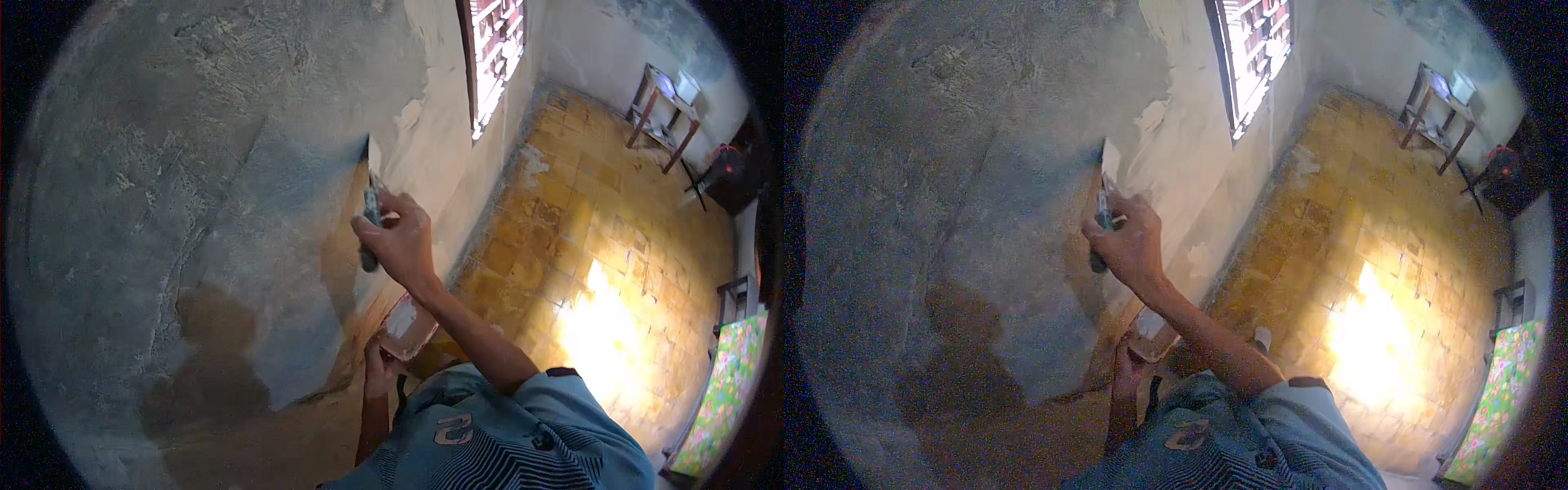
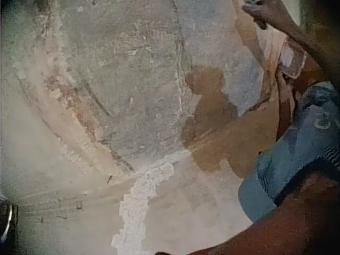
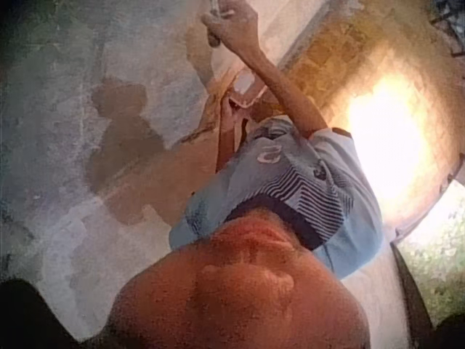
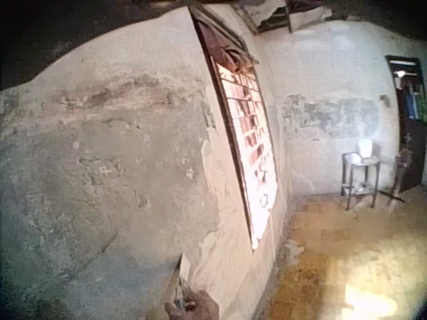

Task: Patching and smoothing a concrete wall surface using putty and a putty knife tool.

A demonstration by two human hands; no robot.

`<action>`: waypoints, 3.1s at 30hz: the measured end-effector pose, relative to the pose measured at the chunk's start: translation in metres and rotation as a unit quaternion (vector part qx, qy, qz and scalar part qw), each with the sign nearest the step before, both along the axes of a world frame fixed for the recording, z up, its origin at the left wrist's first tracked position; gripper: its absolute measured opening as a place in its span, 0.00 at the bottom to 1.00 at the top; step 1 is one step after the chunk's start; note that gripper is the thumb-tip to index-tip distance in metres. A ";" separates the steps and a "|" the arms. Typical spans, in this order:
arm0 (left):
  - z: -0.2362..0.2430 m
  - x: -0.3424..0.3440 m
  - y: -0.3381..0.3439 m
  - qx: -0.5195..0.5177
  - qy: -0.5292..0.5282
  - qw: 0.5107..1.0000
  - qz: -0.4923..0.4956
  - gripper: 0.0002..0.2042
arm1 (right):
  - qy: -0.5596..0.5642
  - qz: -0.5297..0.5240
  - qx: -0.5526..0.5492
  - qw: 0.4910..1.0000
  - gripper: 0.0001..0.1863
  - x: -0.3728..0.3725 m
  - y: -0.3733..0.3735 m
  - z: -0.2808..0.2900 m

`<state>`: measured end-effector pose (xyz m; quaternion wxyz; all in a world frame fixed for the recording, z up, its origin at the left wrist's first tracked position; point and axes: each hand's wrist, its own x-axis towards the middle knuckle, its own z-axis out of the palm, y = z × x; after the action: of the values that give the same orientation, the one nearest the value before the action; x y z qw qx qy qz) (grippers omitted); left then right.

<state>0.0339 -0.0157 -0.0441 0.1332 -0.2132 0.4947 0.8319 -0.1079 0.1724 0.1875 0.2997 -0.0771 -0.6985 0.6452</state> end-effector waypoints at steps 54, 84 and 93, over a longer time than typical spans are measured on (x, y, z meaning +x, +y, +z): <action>-0.023 -0.041 -0.002 0.139 -0.041 0.987 -0.070 0.25 | -0.094 -0.028 -0.065 0.993 0.20 -0.032 0.037 -0.019; -0.013 -0.035 0.028 -0.010 0.101 0.985 -0.143 0.26 | -0.025 -0.084 -0.029 0.996 0.18 -0.080 0.067 -0.044; 0.027 -0.045 0.049 0.084 0.043 0.994 -0.056 0.26 | -0.060 0.195 -0.055 0.977 0.16 0.061 0.021 -0.031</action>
<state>-0.0112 0.0334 -0.0166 0.1761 -0.1371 0.4394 0.8701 -0.0466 0.1932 0.1565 0.1210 0.0056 -0.6806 0.7226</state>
